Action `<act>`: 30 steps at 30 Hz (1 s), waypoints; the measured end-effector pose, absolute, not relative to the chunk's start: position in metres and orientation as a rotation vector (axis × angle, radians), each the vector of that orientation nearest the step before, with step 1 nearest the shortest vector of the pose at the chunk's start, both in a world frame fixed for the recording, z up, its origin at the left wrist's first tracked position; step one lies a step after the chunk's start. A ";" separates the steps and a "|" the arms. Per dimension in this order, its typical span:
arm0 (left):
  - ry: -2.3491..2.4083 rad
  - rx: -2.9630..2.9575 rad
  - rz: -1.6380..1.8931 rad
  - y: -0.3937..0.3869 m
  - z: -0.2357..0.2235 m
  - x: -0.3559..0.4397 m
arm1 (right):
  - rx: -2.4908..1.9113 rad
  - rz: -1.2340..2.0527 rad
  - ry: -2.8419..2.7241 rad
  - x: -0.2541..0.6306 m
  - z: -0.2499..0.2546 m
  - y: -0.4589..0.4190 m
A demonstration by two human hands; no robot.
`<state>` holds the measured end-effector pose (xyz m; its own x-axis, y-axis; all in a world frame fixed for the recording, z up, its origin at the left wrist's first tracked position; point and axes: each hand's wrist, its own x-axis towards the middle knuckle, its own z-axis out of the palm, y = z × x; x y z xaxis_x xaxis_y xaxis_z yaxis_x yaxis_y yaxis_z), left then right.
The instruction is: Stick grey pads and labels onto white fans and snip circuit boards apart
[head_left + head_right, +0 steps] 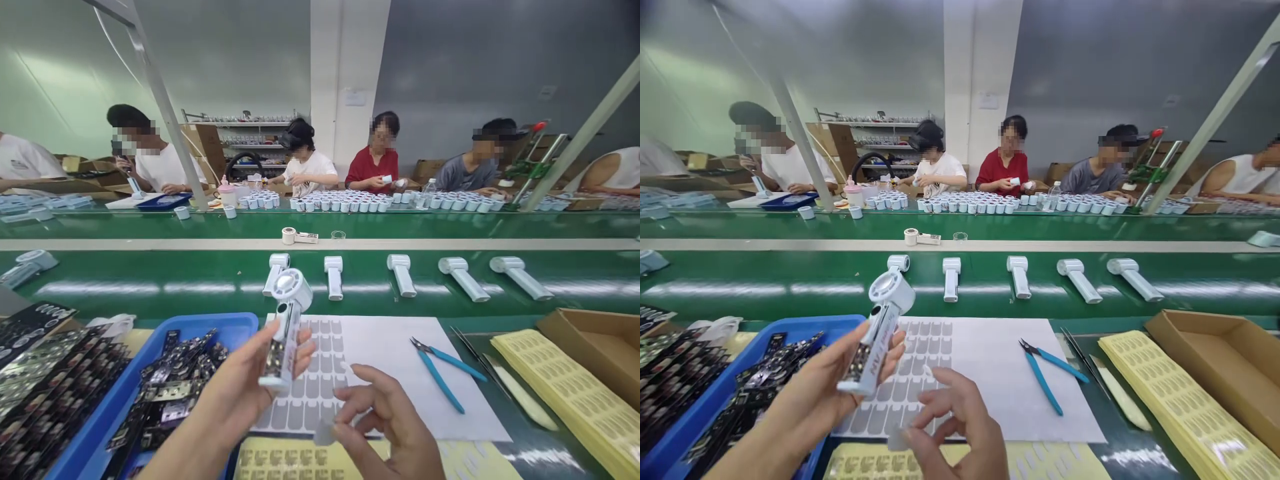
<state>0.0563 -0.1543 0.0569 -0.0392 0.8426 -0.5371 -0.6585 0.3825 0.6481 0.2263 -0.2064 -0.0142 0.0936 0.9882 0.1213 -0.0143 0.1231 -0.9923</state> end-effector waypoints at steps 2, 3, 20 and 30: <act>1.097 0.072 1.243 -0.170 0.046 0.069 | -1.098 1.168 -1.154 0.222 -0.004 -0.210; 1.103 0.005 1.257 -0.174 0.043 0.074 | -1.089 1.215 -1.151 0.220 0.000 -0.211; 0.979 -0.304 1.333 -0.194 0.033 0.090 | -1.040 1.467 -1.096 0.194 0.013 -0.219; 0.936 -0.322 1.337 -0.196 0.032 0.090 | -1.072 1.423 -1.131 0.190 0.010 -0.219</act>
